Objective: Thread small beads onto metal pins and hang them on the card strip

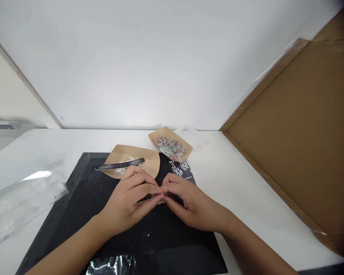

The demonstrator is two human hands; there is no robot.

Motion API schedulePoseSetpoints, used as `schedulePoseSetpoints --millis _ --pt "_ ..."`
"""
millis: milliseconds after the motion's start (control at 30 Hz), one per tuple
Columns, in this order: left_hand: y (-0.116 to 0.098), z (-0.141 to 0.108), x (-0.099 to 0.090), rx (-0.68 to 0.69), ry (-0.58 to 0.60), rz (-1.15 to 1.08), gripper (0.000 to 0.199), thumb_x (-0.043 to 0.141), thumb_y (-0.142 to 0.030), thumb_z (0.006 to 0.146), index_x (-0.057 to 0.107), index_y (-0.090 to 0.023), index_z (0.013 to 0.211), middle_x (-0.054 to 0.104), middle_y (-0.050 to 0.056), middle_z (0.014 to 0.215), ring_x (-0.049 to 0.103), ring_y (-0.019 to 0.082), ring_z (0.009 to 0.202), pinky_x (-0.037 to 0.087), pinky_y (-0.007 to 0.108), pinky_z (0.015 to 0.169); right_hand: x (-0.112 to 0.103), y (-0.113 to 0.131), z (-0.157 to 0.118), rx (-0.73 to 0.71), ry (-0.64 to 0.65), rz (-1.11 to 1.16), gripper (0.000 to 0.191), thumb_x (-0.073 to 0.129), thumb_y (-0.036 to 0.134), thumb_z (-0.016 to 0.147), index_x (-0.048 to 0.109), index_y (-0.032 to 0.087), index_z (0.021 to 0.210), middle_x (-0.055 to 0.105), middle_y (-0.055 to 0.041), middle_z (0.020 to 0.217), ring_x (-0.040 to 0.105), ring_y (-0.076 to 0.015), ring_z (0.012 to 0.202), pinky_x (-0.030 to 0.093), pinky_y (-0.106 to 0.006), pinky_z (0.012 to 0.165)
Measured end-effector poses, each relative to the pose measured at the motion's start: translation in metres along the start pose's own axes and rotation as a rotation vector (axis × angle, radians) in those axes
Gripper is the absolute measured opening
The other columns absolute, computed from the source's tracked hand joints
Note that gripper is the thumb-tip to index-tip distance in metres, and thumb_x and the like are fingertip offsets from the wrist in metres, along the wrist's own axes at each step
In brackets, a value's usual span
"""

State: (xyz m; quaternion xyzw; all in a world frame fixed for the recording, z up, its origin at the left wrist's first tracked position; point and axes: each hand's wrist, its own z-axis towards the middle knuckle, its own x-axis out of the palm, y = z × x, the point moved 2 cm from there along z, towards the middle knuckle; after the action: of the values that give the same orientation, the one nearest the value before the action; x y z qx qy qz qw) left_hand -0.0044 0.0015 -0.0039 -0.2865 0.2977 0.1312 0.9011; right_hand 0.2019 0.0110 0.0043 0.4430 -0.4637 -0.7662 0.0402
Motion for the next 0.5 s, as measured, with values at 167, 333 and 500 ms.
schedulePoseSetpoints --millis 167,333,500 --pt "-0.0019 0.0020 -0.0021 -0.006 -0.039 0.001 0.015 0.074 -0.015 0.094 0.075 -0.021 0.108 0.073 0.005 0.094 0.059 0.020 0.095 0.050 0.040 0.089 -0.0027 -0.0011 0.0022 -0.032 0.000 -0.007 0.017 0.049 0.022 0.108 0.063 0.020 0.099 0.061 -0.0045 0.096 0.058 -0.0174 0.088 0.049 -0.030 0.080" --pt "-0.0019 0.0023 -0.0029 -0.033 -0.052 -0.037 0.015 0.073 -0.017 0.095 0.077 -0.022 0.108 0.073 0.004 0.092 0.062 0.019 0.091 0.050 0.040 0.088 -0.0024 -0.0047 0.0027 -0.009 -0.013 0.052 0.025 0.048 0.024 0.109 0.065 0.020 0.091 0.066 -0.0015 0.086 0.064 -0.0140 0.077 0.052 -0.027 0.077" --pt "-0.0018 0.0017 -0.0041 -0.086 -0.074 -0.123 0.014 0.075 -0.018 0.093 0.078 -0.023 0.106 0.072 0.003 0.090 0.063 0.018 0.091 0.050 0.039 0.087 -0.0012 -0.0017 0.0028 0.037 -0.049 0.197 0.029 0.049 0.028 0.109 0.067 0.019 0.088 0.068 -0.0001 0.081 0.066 -0.0110 0.067 0.054 -0.023 0.068"
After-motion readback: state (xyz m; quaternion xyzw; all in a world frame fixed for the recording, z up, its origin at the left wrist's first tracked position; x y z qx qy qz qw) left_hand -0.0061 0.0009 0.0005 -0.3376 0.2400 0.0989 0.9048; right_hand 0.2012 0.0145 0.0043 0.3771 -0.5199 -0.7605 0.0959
